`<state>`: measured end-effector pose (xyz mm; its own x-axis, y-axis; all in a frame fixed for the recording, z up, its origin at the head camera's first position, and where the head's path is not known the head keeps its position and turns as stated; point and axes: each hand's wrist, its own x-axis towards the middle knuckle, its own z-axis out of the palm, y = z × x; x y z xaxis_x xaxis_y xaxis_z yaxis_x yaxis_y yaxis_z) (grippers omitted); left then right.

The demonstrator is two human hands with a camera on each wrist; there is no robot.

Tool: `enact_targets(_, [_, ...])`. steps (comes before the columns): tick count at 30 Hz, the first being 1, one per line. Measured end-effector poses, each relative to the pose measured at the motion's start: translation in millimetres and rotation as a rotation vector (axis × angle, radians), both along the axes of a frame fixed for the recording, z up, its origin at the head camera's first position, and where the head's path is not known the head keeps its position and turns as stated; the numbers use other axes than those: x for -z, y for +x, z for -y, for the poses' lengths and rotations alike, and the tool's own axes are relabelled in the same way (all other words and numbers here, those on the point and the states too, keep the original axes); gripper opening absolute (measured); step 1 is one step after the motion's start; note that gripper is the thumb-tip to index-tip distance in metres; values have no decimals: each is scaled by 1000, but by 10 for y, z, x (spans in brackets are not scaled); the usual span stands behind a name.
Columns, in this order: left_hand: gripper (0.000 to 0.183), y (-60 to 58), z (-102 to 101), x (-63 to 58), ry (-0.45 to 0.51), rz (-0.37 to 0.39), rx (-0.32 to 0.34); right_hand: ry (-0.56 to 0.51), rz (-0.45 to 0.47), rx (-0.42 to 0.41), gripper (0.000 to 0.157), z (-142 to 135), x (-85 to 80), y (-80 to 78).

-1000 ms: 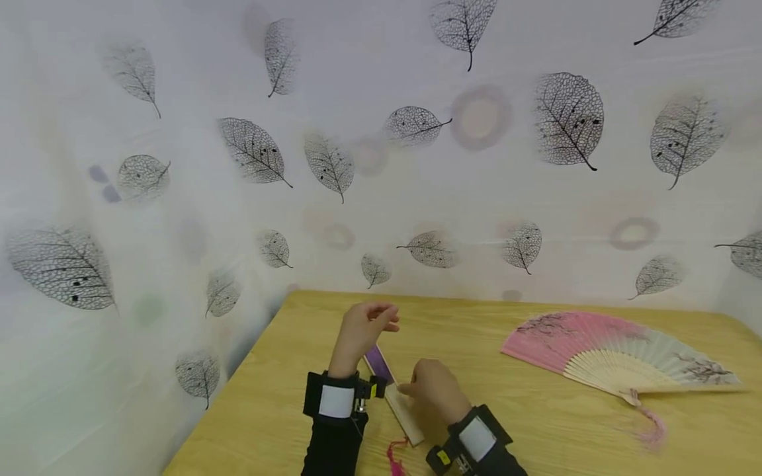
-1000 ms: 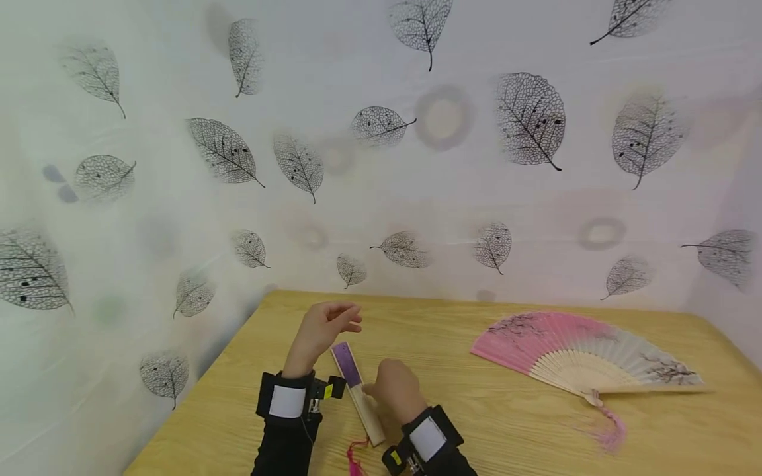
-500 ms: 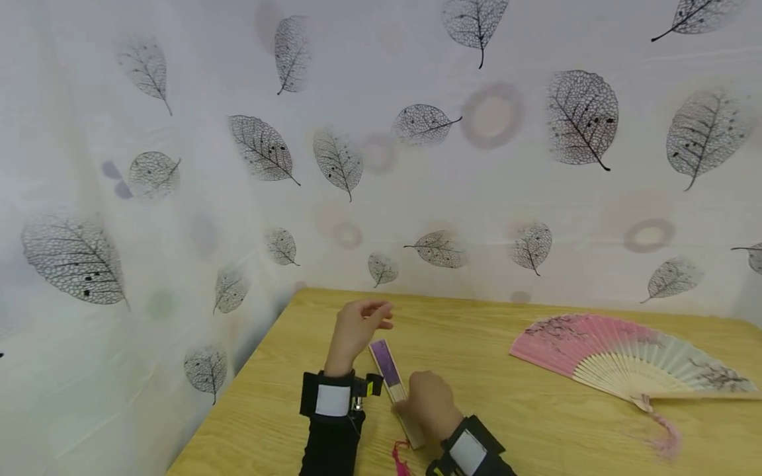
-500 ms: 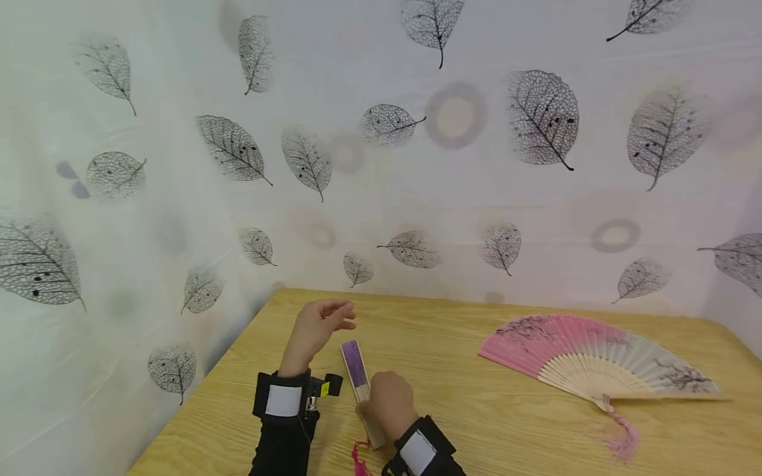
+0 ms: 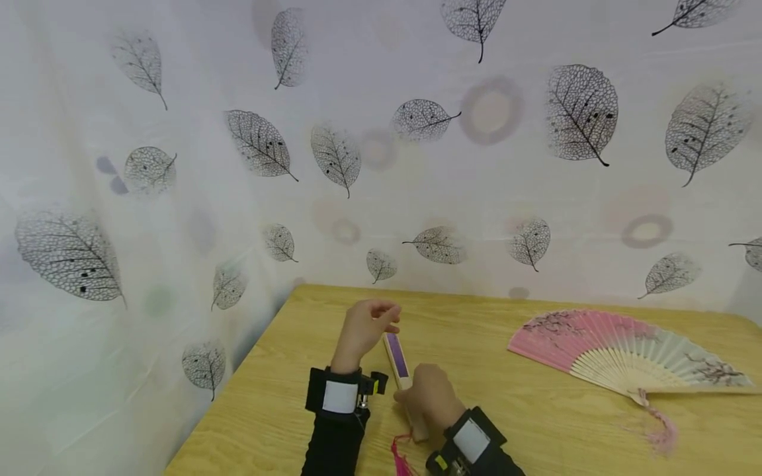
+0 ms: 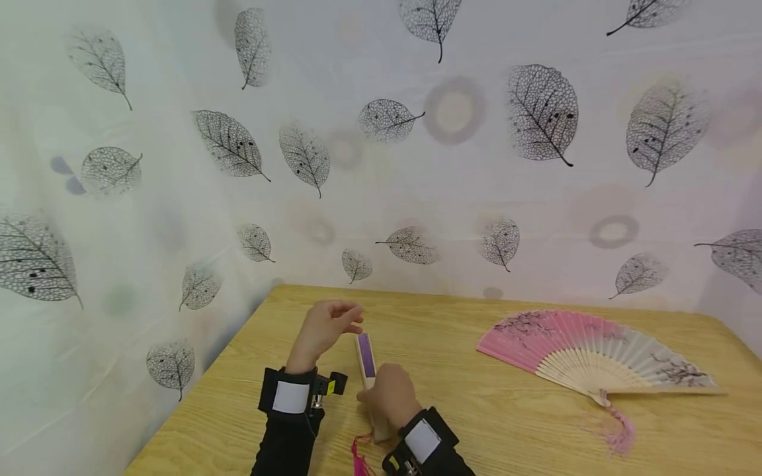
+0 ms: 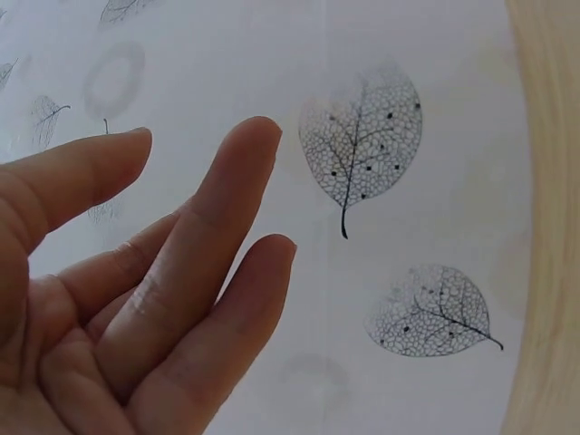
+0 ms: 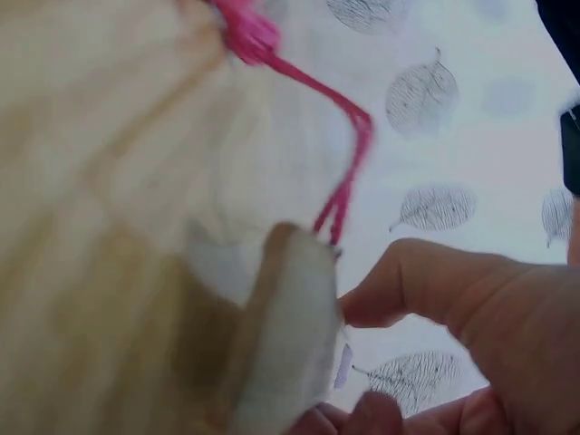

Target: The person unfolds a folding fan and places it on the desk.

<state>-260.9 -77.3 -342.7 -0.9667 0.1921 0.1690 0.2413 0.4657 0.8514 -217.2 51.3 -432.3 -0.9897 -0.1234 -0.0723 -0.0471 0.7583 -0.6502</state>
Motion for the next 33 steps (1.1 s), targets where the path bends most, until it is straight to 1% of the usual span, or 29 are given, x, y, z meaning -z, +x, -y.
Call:
enact_targets(3, [31, -2, -39, 22, -49, -8, -11, -91, 36, -14, 38, -139, -27, -76])
enact_targets(6, [26, 8, -83, 33, -76, -29, -24, -243, 109, -2, 34, -300, -101, -145])
enact_targets(8, [24, 19, -116, 33, -83, -49, -28, -349, 148, 8, 30, -415, -181, -174])
enact_targets(10, [23, 31, -151, 31, -101, -74, -31, -446, 174, 17, 30, -529, -277, -193])
enact_targets(13, [26, 40, -204, 44, -135, -101, -44, -512, 162, 26, 31, -684, -454, -189])
enact_targets(15, [31, 42, -242, 58, -150, -97, -46, -507, 116, 52, 31, -759, -582, -152])
enact_targets(16, [35, 42, -262, 67, -147, -88, -37, -493, 89, 64, 30, -784, -644, -124])
enact_targets(18, [43, 50, -309, 79, -103, -43, 8, -439, 30, 83, 28, -809, -766, -50])
enact_targets(20, [50, 57, -368, 83, -18, 19, 80, -375, -21, 88, 25, -809, -873, 32])
enact_targets(22, [51, 74, -427, 84, 92, 75, 153, -307, -67, 65, 22, -792, -949, 102])
enact_targets(24, [47, 95, -483, 79, 200, 125, 201, -253, -105, 51, 20, -768, -999, 153])
enact_targets(25, [45, 105, -507, 74, 241, 137, 216, -231, -123, 41, 19, -759, -1011, 168])
enact_targets(27, [40, 126, -541, 66, 304, 151, 227, -182, -180, 11, 20, -756, -1013, 182])
enact_targets(28, [38, 132, -549, 62, 325, 154, 226, -156, -209, -5, 19, -759, -1008, 180])
enact_targets(29, [36, 155, -551, 32, 338, 157, 226, -144, -227, -23, 19, -767, -1002, 179])
enact_targets(30, [36, 161, -551, 28, 352, 157, 223, -138, -238, -47, 21, -777, -999, 180])
enact_targets(32, [36, 165, -549, 34, 400, 161, 215, -163, -233, -80, 24, -801, -998, 184])
enact_targets(33, [37, 169, -555, 35, 432, 166, 206, -193, -213, -88, 26, -814, -999, 182])
